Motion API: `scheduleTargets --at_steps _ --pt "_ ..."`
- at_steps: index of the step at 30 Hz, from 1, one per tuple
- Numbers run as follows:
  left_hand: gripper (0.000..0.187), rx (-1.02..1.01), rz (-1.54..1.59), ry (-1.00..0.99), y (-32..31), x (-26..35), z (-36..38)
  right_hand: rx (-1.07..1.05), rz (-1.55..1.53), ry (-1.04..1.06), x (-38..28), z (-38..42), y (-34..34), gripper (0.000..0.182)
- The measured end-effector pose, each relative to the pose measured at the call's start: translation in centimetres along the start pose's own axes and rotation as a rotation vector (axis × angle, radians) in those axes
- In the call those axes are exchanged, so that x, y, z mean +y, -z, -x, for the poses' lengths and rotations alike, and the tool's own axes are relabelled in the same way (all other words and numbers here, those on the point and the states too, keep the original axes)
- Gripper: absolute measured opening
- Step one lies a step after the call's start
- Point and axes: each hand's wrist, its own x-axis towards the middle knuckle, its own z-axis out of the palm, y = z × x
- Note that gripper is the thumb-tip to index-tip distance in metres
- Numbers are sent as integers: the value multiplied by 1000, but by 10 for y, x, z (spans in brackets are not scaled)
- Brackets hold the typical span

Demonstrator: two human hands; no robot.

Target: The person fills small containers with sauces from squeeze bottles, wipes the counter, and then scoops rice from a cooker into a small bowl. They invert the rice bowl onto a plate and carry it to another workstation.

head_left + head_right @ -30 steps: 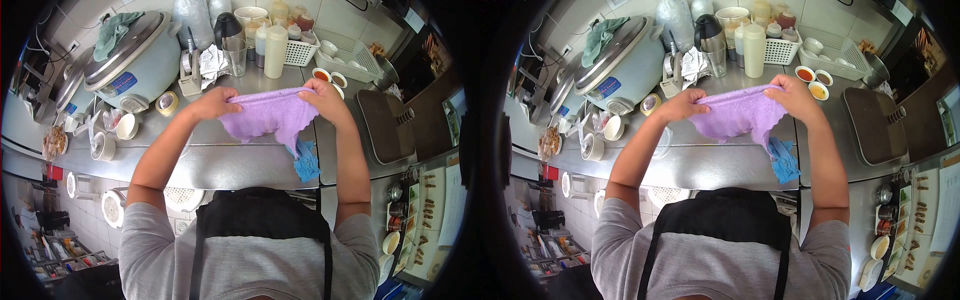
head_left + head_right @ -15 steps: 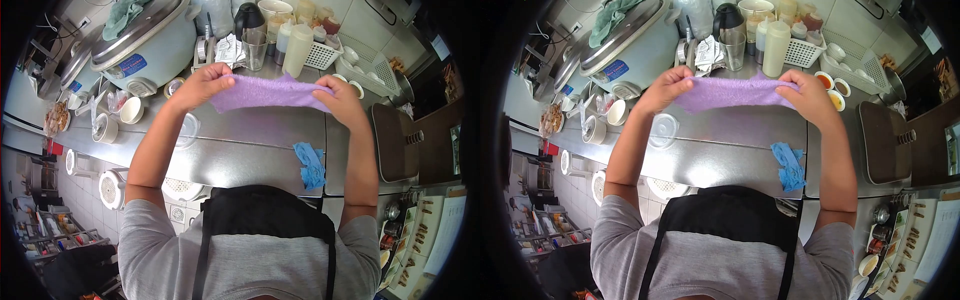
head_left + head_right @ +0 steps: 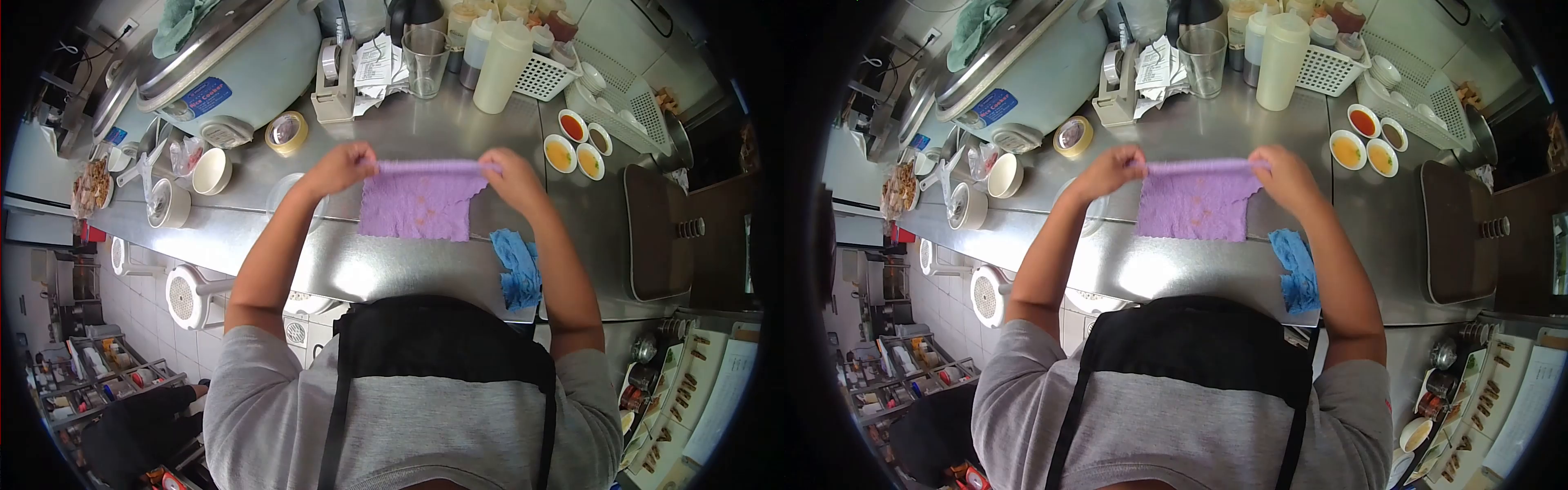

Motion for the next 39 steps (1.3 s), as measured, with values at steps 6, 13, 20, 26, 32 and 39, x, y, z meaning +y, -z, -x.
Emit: scheduleTargets --at_steps 6,13,20,26,32,39 --pt "43 246 -623 300 -46 -11 51 -245 -66 -115 0 63 -3 24" --pt "24 219 -211 222 -97 15 18 160 -210 -116 -20 58 27 22" --pt "27 407 -68 -320 -95 48 18 99 47 100 -34 37 -68 39" --pt "45 696 -755 205 -45 -33 99 26 639 -165 44 -12 -87 48" --pt "31 774 -729 254 -48 -75 149 81 629 -245 35 -91 -118 45" --pt "19 847 -763 180 -32 -89 169 -158 509 398 -68 -94 -222 38"
